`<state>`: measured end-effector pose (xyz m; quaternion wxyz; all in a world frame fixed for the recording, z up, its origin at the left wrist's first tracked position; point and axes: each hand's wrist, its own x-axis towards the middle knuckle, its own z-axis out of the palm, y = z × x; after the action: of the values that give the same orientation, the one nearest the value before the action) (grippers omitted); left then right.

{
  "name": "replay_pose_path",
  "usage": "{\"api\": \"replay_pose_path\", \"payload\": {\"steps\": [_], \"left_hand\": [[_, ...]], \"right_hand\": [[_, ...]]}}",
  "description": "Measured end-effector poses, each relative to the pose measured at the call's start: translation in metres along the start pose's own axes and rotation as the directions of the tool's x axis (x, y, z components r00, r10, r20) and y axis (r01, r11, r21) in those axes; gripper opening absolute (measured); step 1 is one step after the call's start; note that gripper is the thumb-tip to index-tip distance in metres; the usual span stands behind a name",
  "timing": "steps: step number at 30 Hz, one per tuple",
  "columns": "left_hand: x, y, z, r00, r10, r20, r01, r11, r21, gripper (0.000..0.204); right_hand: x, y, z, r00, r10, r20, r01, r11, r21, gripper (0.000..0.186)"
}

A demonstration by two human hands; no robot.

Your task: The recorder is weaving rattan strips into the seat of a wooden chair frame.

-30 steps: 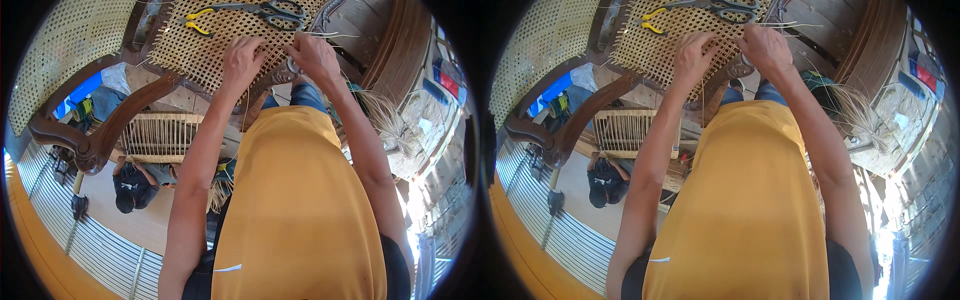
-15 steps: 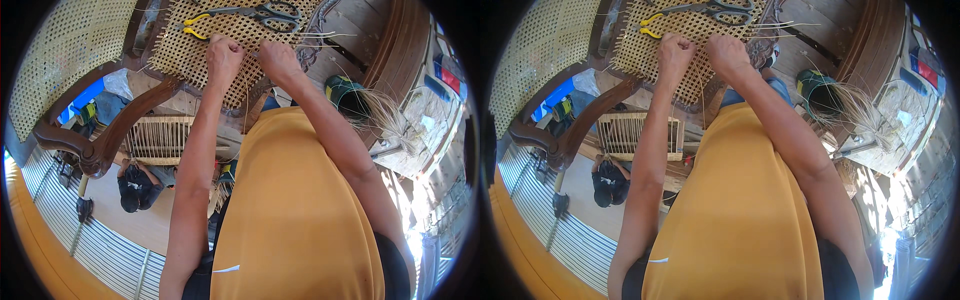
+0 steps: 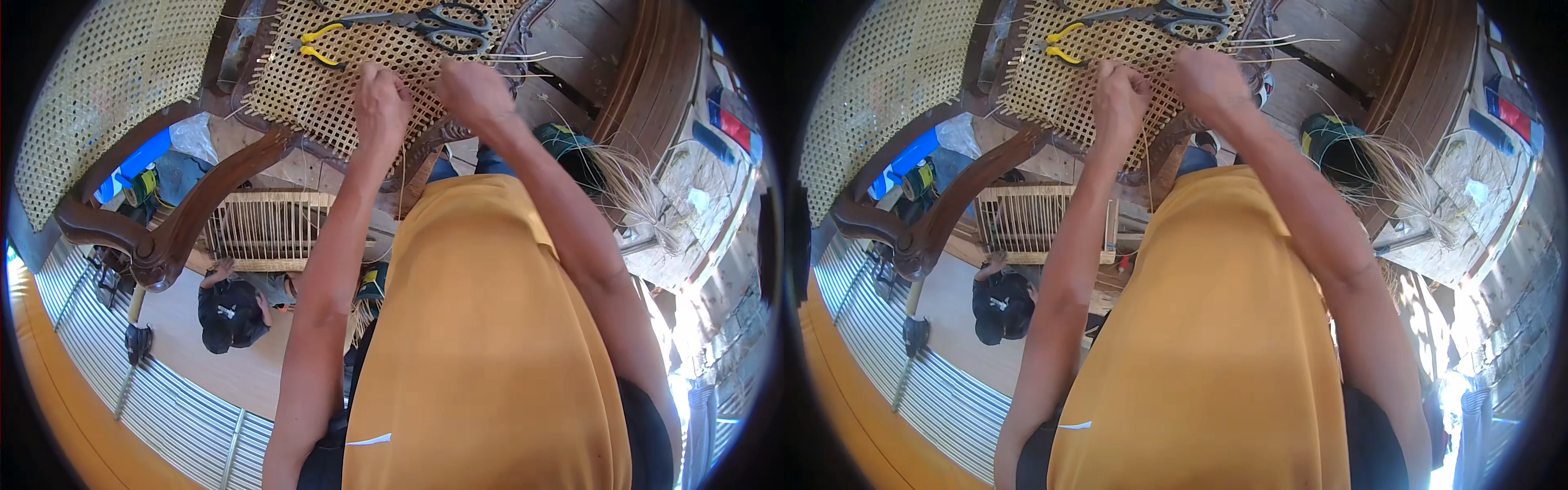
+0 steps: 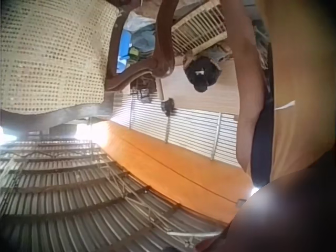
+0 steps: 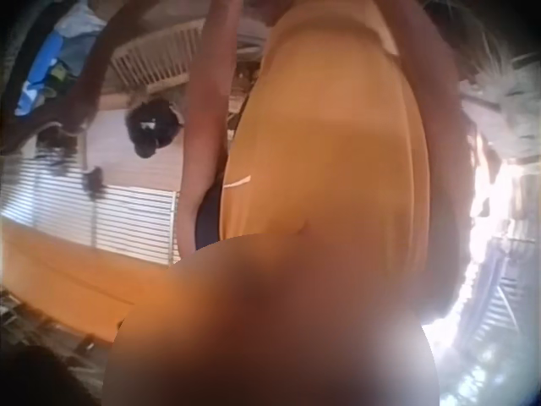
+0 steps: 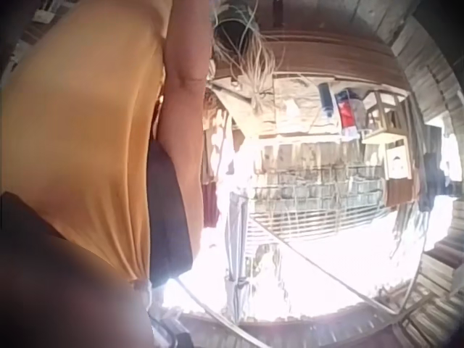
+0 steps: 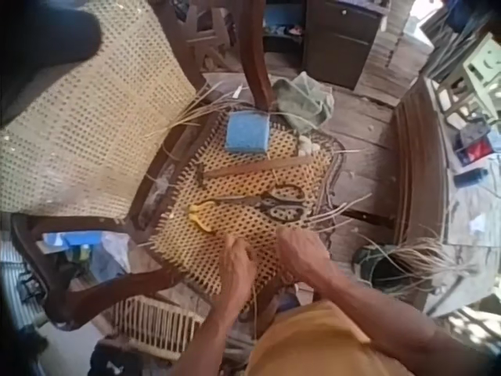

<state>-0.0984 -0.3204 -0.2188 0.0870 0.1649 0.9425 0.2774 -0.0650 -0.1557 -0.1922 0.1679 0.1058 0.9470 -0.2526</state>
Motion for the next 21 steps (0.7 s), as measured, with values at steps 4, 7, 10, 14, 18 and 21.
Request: {"api": "replay_pose_path", "payload": {"steps": [4, 7, 10, 14, 18, 21], "left_hand": [[-0.001, 0.010, 0.006, 0.968, 0.241, -0.061, -0.233, 0.965, 0.120, 0.026], [0.009, 0.016, 0.004, 0.927, 0.372, 0.054, -0.362, 0.923, -0.129, 0.023], [0.011, 0.011, -0.007, 0.949, 0.201, 0.244, -0.164, 0.973, -0.162, 0.022], [-0.004, -0.016, -0.030, 0.970, 0.231, -0.073, -0.215, 0.961, 0.174, 0.026], [-0.012, -0.025, -0.051, 1.000, -0.025, 0.013, 0.023, 0.992, 0.127, 0.018], [-0.020, -0.010, -0.089, 0.928, -0.293, 0.230, 0.223, 0.932, 0.287, 0.025]], "right_hand": [[-0.014, 0.026, -0.020, 0.998, 0.060, -0.008, -0.061, 0.997, -0.046, 0.035], [-0.015, 0.032, -0.014, 0.997, 0.031, -0.066, -0.030, 0.999, 0.025, 0.036], [-0.019, 0.031, -0.008, 0.996, 0.060, -0.058, -0.056, 0.996, 0.062, 0.036], [-0.024, 0.026, -0.012, 0.992, 0.074, -0.104, -0.054, 0.982, 0.183, 0.032], [-0.012, 0.006, 0.004, 0.957, -0.204, -0.205, 0.237, 0.960, 0.149, 0.029], [-0.003, -0.004, 0.020, 0.976, -0.213, -0.037, 0.215, 0.975, 0.060, 0.028]]}}
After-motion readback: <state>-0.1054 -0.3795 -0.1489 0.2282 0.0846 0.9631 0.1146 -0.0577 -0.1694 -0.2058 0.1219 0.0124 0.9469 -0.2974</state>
